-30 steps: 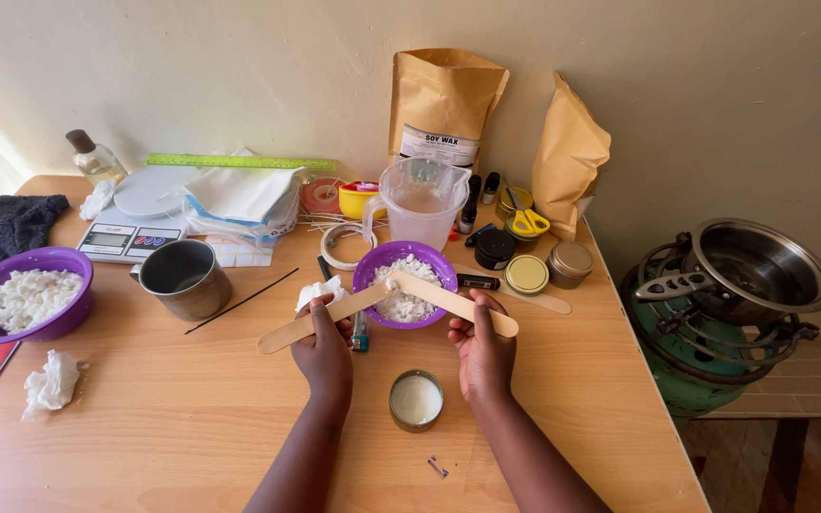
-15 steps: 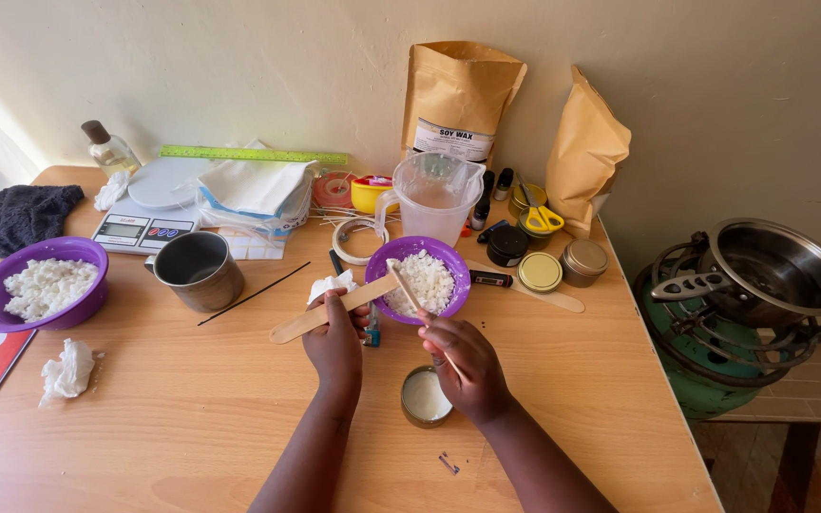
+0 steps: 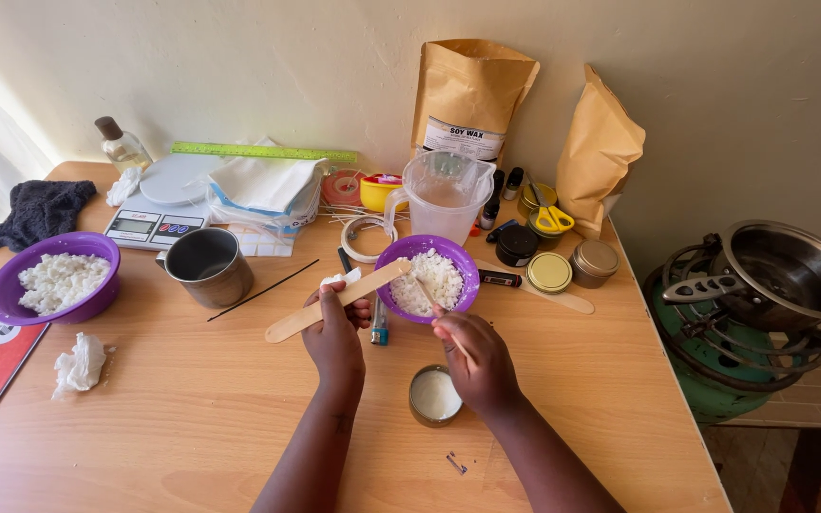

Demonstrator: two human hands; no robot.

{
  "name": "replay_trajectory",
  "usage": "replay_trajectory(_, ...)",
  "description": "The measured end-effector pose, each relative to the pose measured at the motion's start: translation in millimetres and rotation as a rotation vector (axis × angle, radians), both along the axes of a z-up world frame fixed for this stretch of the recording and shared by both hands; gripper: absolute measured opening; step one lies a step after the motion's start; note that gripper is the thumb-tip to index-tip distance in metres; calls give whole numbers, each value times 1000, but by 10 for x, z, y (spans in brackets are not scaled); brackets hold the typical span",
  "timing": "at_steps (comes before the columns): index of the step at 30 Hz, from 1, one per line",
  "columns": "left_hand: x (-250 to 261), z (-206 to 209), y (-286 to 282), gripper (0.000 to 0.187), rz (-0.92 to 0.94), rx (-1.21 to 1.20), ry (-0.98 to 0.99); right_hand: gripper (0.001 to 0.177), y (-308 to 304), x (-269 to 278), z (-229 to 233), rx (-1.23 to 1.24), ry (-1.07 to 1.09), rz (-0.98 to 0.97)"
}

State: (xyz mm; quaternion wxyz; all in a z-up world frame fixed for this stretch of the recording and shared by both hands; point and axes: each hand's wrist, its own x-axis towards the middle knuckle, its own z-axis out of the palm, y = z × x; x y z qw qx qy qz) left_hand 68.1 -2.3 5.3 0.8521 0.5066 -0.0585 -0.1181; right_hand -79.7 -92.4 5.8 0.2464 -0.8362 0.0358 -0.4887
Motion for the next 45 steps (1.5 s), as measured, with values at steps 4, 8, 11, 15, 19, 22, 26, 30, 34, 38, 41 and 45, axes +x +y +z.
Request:
replay_trajectory(4,-17,-6,-5,23,26,67,-83,13,51,-70,157,37,-38,-49)
replay_trajectory(8,-72,107,7,23,2,110,-5,13,79,-65,102,-92,-39,28)
replay_trajectory(11,-120,166,-5,23,-34,167,78,17,116,-88,112,-193,25,137)
replay_trajectory(15,-94,112,-6,25,-31,133,52,15,125,-91,155,-142,59,181)
replay_trajectory(19,-68,64,-22,25,-37,72,78,12,86,-63,123,-91,29,143)
replay_trajectory(22,-69,66,-32,25,-58,68,61,9,14,-42,39,-123,57,39)
replay_trajectory(26,-74,85,-18,25,-30,49,5,14,39,-70,92,-98,6,-8)
replay_trajectory(30,-96,62,-41,22,-38,73,25,21,110,-97,102,-223,48,111)
replay_trajectory(34,-80,41,-52,23,-43,107,28,21,200,-83,153,-257,67,240)
replay_trajectory(38,-37,32,-55,23,-58,58,88,16,202,-74,188,-214,78,245)
replay_trajectory(41,-26,51,-41,25,-75,19,146,15,206,-67,180,-164,35,211)
replay_trajectory(45,-35,70,-44,22,-66,-12,193,14,213,-59,238,-125,14,168)
